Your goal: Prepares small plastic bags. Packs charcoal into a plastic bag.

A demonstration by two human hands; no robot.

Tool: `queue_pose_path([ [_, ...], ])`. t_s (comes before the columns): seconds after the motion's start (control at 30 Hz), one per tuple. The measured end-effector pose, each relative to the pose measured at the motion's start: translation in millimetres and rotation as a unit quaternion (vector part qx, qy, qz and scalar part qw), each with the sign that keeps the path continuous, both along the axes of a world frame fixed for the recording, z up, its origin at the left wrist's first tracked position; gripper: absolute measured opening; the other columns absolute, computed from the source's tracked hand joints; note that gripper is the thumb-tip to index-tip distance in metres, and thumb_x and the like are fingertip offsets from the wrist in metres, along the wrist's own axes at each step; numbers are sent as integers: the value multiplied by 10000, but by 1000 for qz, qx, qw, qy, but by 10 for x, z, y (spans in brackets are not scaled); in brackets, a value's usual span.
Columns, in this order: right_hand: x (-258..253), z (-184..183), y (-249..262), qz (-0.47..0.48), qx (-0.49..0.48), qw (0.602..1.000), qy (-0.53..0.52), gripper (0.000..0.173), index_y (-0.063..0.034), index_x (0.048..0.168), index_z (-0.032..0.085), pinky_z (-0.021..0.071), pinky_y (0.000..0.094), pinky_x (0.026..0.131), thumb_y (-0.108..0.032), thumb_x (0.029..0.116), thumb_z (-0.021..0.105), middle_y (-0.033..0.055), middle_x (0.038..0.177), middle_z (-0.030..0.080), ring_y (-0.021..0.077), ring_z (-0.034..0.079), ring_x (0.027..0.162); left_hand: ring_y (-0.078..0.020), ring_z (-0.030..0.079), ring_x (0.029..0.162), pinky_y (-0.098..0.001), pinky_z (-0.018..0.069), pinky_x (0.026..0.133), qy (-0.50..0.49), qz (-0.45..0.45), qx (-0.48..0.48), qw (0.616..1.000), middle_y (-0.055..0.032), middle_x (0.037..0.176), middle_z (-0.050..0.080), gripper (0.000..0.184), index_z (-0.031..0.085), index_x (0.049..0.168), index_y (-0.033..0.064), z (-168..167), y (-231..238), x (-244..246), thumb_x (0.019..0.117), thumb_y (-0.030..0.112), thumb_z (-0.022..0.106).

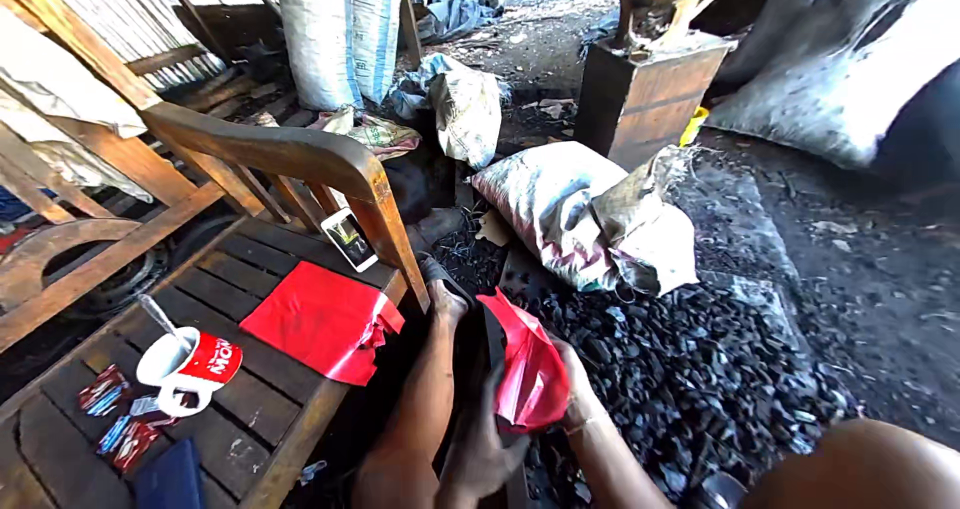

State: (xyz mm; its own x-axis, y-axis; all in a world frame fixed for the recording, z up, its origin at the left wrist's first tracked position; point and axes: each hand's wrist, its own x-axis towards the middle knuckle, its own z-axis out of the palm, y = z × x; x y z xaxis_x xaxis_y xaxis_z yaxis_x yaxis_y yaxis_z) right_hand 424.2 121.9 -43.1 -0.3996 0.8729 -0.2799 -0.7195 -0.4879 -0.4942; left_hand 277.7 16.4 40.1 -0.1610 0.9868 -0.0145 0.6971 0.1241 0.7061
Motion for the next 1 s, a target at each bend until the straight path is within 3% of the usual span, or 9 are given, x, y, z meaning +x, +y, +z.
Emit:
queue_pose_path([
  [0.07,35,-156,-44,-20,-36,995,-87,406,-35,1145,668,611,406,759,-284,1088,353,118,954,730,191,714,871,-174,454,1420,-321,358,1184,13,32,-120,992,-143,1553,465,652,464,1487,-16,-131,-9,529,947,250,717],
  [0.1,80,-230,-84,-27,-40,990,-133,402,-28,1127,675,612,417,761,-296,1085,379,122,953,730,197,714,871,-229,617,1239,-321,490,1082,-4,60,93,994,-208,1332,633,525,643,1286,-52,-948,-123,660,864,232,773],
  [0.17,222,-479,-129,-52,-31,971,-231,386,-24,1123,687,612,430,784,-309,1074,432,120,974,734,197,714,890,-180,649,1152,-326,543,1028,-108,74,235,963,-119,1198,687,303,725,1134,41,-1842,-146,768,850,147,745],
  [0.3,514,-1075,-135,-143,60,889,-431,394,-16,1286,595,607,437,826,-316,1031,583,142,1100,694,208,692,950,-105,666,1098,-315,547,1011,-249,74,123,958,-56,1154,719,205,733,1119,39,-1830,-166,628,950,120,649],
  [0.43,958,-1038,-99,15,351,794,-496,848,-99,1523,457,438,466,1170,-540,857,743,137,1570,452,247,452,1439,-119,707,930,-364,588,898,-235,63,-17,970,-61,977,740,318,724,1053,45,-1800,-93,583,992,345,638],
  [0.57,1229,-996,88,185,483,677,-524,305,-256,1094,785,491,456,1127,-372,812,793,-67,1353,678,150,577,1327,-119,693,992,-384,572,958,-187,-11,-31,982,-26,1036,735,385,750,1050,103,-1922,36,696,900,458,742],
  [0.67,1396,-966,129,186,452,708,-509,352,-228,1216,758,581,393,1007,-214,868,706,-62,1272,719,114,673,1171,-124,689,846,-395,590,835,-229,-4,-38,973,-20,901,722,382,738,934,98,-1931,85,716,859,470,782],
  [0.8,1467,-930,138,135,380,748,-527,250,-152,1085,782,630,374,799,-195,940,583,-17,972,780,98,736,868,-139,702,785,-380,601,784,-363,56,-16,930,-54,850,729,352,726,958,50,-1809,78,717,858,376,817],
  [1.0,1186,-753,-23,20,213,852,-477,325,-50,860,717,601,375,626,-231,1042,518,37,713,689,140,672,651,-294,691,1066,-485,603,893,-619,119,36,775,-186,1249,660,615,413,1473,24,-1763,-15,676,922,40,686],
])
